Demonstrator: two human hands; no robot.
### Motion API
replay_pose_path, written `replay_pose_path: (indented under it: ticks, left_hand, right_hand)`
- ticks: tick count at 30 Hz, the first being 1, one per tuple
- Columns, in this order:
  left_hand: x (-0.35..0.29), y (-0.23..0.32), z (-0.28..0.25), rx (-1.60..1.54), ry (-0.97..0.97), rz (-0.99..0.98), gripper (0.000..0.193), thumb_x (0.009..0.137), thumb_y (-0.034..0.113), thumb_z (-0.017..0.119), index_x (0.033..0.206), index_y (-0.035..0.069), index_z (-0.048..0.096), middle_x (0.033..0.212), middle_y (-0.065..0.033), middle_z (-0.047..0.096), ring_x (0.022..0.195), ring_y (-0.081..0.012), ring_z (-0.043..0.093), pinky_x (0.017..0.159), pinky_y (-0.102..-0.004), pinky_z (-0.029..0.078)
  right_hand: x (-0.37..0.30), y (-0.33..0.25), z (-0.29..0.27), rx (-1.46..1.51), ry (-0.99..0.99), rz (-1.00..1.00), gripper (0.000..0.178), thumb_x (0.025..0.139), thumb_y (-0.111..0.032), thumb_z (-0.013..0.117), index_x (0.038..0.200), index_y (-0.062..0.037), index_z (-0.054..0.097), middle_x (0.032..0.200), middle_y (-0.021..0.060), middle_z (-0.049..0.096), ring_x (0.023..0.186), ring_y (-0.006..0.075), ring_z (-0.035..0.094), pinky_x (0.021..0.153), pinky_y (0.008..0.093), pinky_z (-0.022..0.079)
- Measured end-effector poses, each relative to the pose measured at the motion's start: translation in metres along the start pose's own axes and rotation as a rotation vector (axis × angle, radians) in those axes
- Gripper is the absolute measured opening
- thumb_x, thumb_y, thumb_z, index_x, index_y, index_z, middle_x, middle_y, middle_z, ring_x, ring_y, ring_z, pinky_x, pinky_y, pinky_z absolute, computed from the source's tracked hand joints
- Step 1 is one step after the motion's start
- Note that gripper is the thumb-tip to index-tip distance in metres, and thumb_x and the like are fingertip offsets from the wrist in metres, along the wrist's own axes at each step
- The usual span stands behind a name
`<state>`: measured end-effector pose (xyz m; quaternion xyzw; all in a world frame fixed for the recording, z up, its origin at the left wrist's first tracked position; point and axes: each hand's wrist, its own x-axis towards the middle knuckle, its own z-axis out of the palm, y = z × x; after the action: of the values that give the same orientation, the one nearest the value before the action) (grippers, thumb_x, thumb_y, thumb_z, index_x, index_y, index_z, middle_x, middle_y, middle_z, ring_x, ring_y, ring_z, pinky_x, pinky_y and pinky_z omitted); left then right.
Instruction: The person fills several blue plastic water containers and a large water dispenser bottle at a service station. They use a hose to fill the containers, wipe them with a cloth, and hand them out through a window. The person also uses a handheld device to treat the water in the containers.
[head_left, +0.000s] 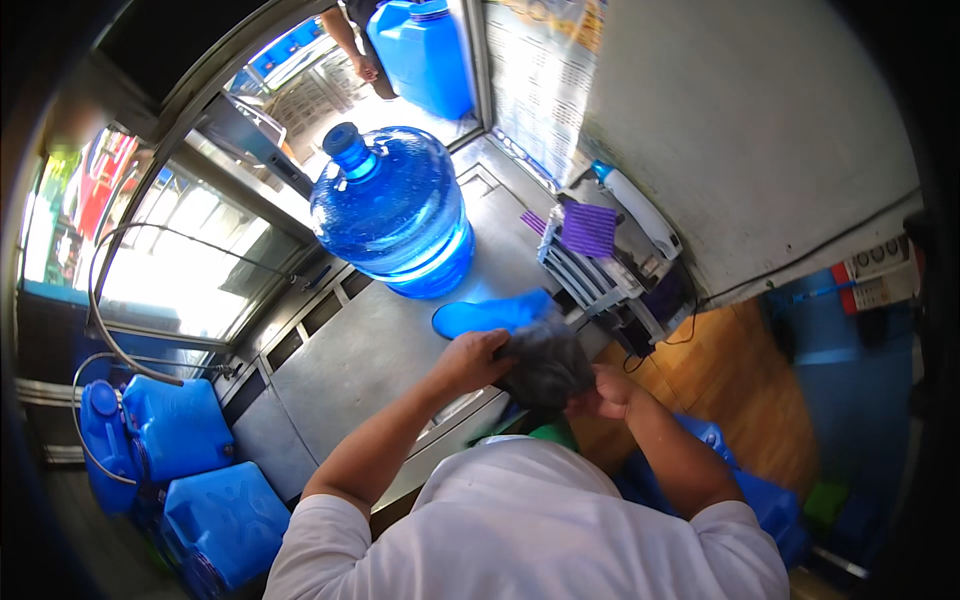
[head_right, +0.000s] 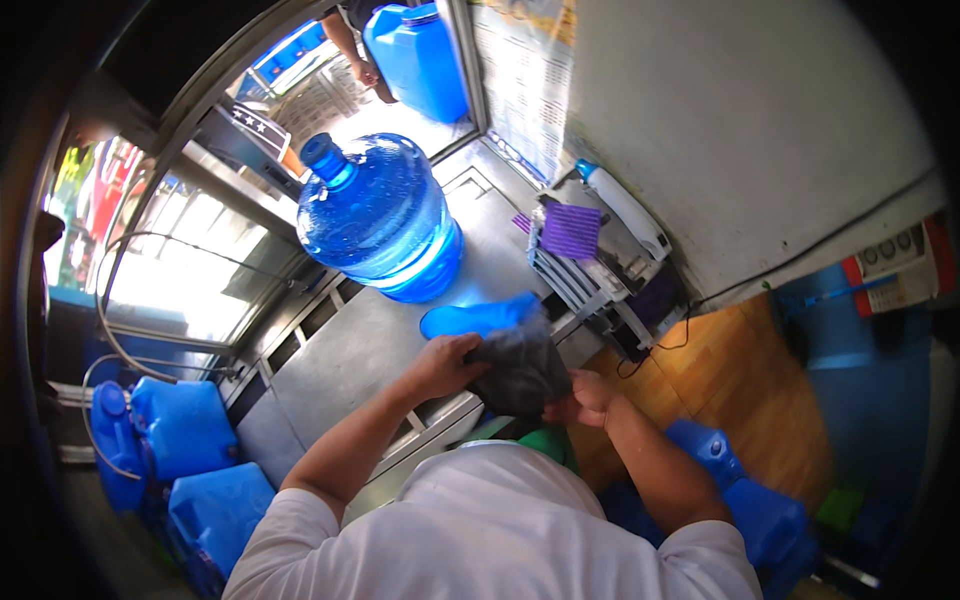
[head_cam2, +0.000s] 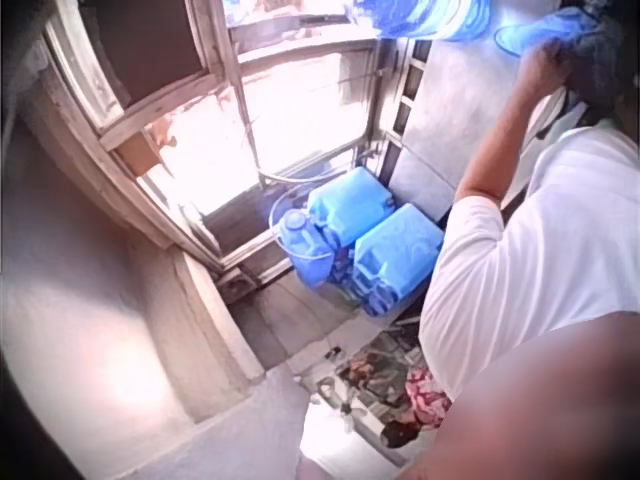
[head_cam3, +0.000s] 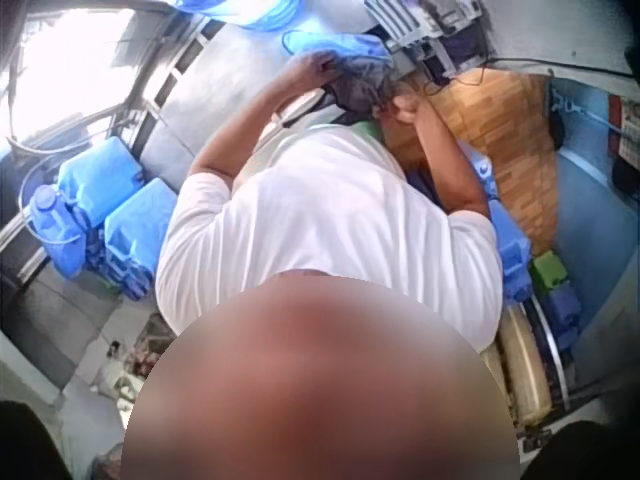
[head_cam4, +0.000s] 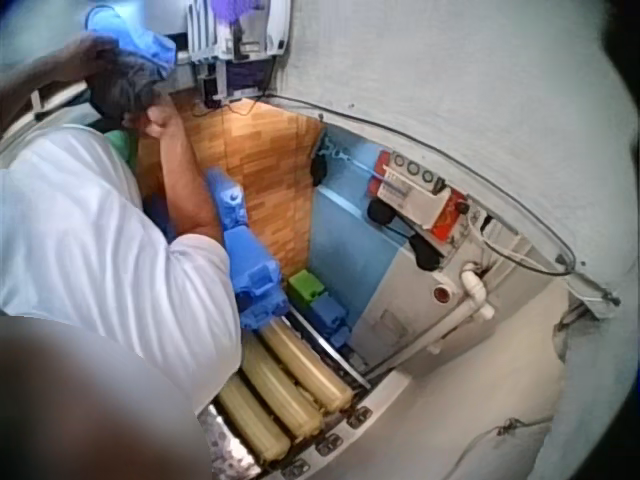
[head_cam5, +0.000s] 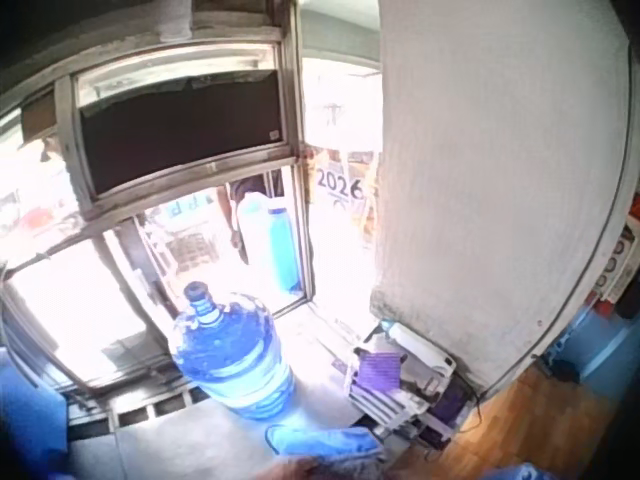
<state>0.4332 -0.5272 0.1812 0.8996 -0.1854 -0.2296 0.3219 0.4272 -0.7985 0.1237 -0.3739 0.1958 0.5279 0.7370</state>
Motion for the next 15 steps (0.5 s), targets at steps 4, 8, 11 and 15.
replay_pose_path:
  ticks: [4, 8, 11, 15]
  left_hand:
    - [-0.006, 0.027, -0.014, -0.164, 0.160, -0.089, 0.027, 0.079, 0.027, 0.067, 0.086, 0.004, 0.055, 0.082, -0.0189, 0.064, 0.082, -0.0352, 0.063, 0.071, -0.0449, 0.048]
    - [-0.034, 0.022, -0.048, -0.205, 0.556, 0.115, 0.043, 0.077, 0.022, 0.074, 0.114, 0.005, 0.060, 0.108, -0.0147, 0.064, 0.102, -0.0305, 0.062, 0.086, -0.0385, 0.049]
    - [-0.052, -0.037, -0.068, -0.112, 1.119, -0.088, 0.061, 0.074, 0.017, 0.079, 0.127, 0.004, 0.051, 0.129, -0.0149, 0.055, 0.121, -0.0306, 0.052, 0.102, -0.0395, 0.040]
    - [-0.031, -0.112, -0.104, -0.464, 1.405, -0.354, 0.087, 0.086, 0.042, 0.067, 0.147, 0.001, 0.020, 0.149, -0.0218, 0.026, 0.139, -0.0315, 0.027, 0.113, -0.0393, 0.022]
  right_hand:
    - [0.027, -0.026, 0.068, -0.087, 0.041, -0.474, 0.035, 0.085, -0.025, 0.069, 0.114, -0.0092, 0.058, 0.099, 0.0037, 0.063, 0.091, 0.0139, 0.060, 0.083, 0.0292, 0.048]
    - [0.052, -0.109, 0.130, -0.718, 0.248, -0.940, 0.038, 0.082, -0.019, 0.074, 0.111, -0.0032, 0.057, 0.094, 0.0044, 0.062, 0.086, 0.0119, 0.059, 0.077, 0.0281, 0.049]
    - [0.100, -0.184, 0.189, -0.684, 0.091, -1.437, 0.039, 0.087, -0.016, 0.067, 0.120, -0.0002, 0.053, 0.111, 0.0145, 0.061, 0.102, 0.0201, 0.058, 0.090, 0.0316, 0.046]
    - [0.210, -0.236, 0.235, -1.288, 0.348, -1.592, 0.050, 0.085, -0.015, 0.062, 0.131, -0.0042, 0.046, 0.123, 0.0215, 0.057, 0.115, 0.0395, 0.053, 0.098, 0.0434, 0.042]
